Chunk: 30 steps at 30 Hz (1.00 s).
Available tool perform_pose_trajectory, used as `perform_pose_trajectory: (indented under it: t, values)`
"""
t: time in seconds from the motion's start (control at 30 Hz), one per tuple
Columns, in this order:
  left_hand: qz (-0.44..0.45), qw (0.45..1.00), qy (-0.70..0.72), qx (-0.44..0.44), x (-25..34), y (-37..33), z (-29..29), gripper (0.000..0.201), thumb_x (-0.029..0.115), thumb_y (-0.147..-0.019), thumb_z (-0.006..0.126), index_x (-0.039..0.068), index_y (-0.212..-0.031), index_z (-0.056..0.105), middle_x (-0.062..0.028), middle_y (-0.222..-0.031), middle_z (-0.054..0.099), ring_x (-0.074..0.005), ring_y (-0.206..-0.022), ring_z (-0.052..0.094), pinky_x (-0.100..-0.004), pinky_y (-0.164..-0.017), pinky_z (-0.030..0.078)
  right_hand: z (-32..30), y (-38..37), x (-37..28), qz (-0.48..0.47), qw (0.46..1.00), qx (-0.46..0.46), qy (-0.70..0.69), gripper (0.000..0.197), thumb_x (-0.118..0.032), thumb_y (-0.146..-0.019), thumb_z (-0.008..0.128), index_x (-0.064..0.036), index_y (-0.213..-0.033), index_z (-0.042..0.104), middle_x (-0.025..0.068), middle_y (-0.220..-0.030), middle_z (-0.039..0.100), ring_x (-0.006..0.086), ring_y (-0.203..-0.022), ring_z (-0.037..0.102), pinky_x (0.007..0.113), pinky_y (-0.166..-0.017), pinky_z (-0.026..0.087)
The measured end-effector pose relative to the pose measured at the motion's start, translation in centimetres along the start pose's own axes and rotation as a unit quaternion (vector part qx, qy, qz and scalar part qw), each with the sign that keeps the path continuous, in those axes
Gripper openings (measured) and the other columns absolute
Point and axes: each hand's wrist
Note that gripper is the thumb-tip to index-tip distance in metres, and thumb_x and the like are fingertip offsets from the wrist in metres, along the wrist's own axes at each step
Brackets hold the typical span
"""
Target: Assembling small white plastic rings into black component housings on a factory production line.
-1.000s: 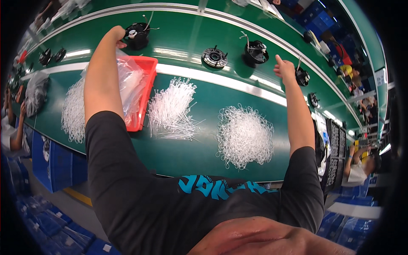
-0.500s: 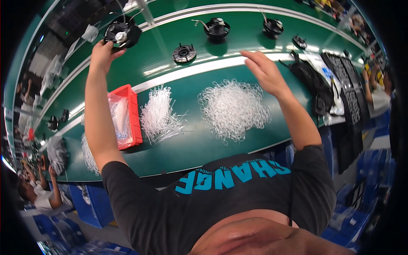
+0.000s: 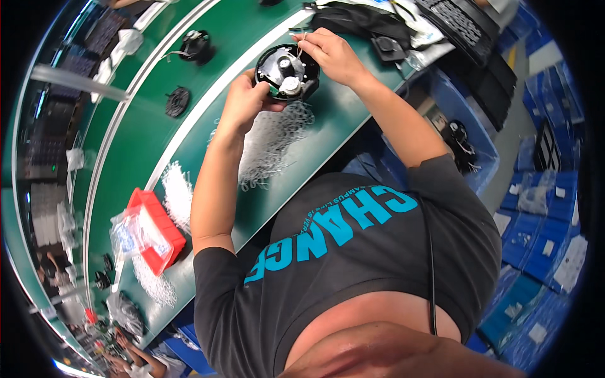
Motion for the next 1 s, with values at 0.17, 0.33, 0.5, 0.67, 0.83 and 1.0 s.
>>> perform_pose_trajectory:
  t: [0.17, 0.33, 0.5, 0.67, 0.83, 1.0]
  values:
    - [-0.033, 0.997, -0.012, -0.075, -1.2, -3.0, 3.7, 0.032, 0.002, -0.086, 0.048, -0.011, -0.114, 0.053, -0.0189, -0.094, 0.067, -0.0233, -0.064, 0.069, -0.0295, -0.057, 0.060, -3.1, 1.2, 2.4, -0.011, 0.999, 0.004, -0.030, 0.021, -0.019, -0.093, 0.063, -0.0057, -0.106, 0.072, 0.0039, -0.094, 0.063, 0.0103, -0.078, 0.062, 0.026, -0.074, 0.050]
    - [-0.062, 0.995, -0.022, -0.076, -2.8, -5.1, 4.2, 0.030, 0.002, -0.089, 0.047, -0.013, -0.114, 0.050, -0.0195, -0.094, 0.066, -0.0244, -0.067, 0.070, -0.0300, -0.060, 0.061, -2.3, 1.3, 4.1, 0.109, 0.968, -0.064, -0.217, 0.027, -0.023, -0.096, 0.058, -0.0009, -0.105, 0.070, 0.0049, -0.098, 0.072, 0.0134, -0.092, 0.067, 0.026, -0.085, 0.050]
    - [-0.038, 0.996, -0.075, 0.000, -2.4, -4.6, 0.8, 0.049, 0.032, -0.094, 0.062, -0.007, -0.122, 0.051, -0.0141, -0.105, 0.065, -0.0195, -0.071, 0.068, -0.0276, -0.060, 0.055, -1.8, 1.3, 4.5, 0.004, 0.967, 0.016, -0.253, 0.021, -0.015, -0.098, 0.050, 0.0001, -0.101, 0.065, 0.0010, -0.074, 0.062, 0.0080, -0.067, 0.055, 0.023, -0.062, 0.044]
    - [0.031, 0.924, -0.370, 0.089, -3.6, -5.7, -5.1, 0.020, 0.021, -0.087, 0.069, 0.001, -0.087, 0.067, -0.0042, -0.072, 0.067, -0.0122, -0.060, 0.060, -0.0257, -0.055, 0.047, -1.6, 1.1, 3.0, 0.084, 0.977, 0.025, -0.196, 0.022, -0.015, -0.098, 0.051, 0.0013, -0.105, 0.065, 0.0021, -0.074, 0.063, 0.0092, -0.069, 0.058, 0.024, -0.064, 0.046]
    - [0.014, 0.825, -0.560, 0.072, -4.2, -5.9, -4.7, 0.023, 0.020, -0.078, 0.075, 0.001, -0.089, 0.067, -0.0123, -0.076, 0.068, -0.0215, -0.068, 0.064, -0.0348, -0.066, 0.050, -2.2, 1.6, 2.3, 0.089, 0.983, 0.003, -0.160, 0.024, -0.015, -0.097, 0.052, 0.0020, -0.107, 0.066, 0.0033, -0.077, 0.067, 0.0097, -0.071, 0.060, 0.024, -0.066, 0.047]
    - [0.006, 0.807, -0.590, -0.007, -4.5, -6.4, -4.4, 0.020, 0.017, -0.075, 0.076, 0.006, -0.090, 0.068, -0.0102, -0.084, 0.071, -0.0283, -0.083, 0.067, -0.0400, -0.073, 0.051, -2.2, 1.9, 3.0, 0.053, 0.986, -0.004, -0.160, 0.025, -0.015, -0.096, 0.052, 0.0026, -0.108, 0.065, 0.0046, -0.078, 0.068, 0.0106, -0.072, 0.061, 0.025, -0.068, 0.048]
Point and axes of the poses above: each hand's wrist, its own y-axis away from the middle knuckle, its own z-axis out of the palm, x = y × z
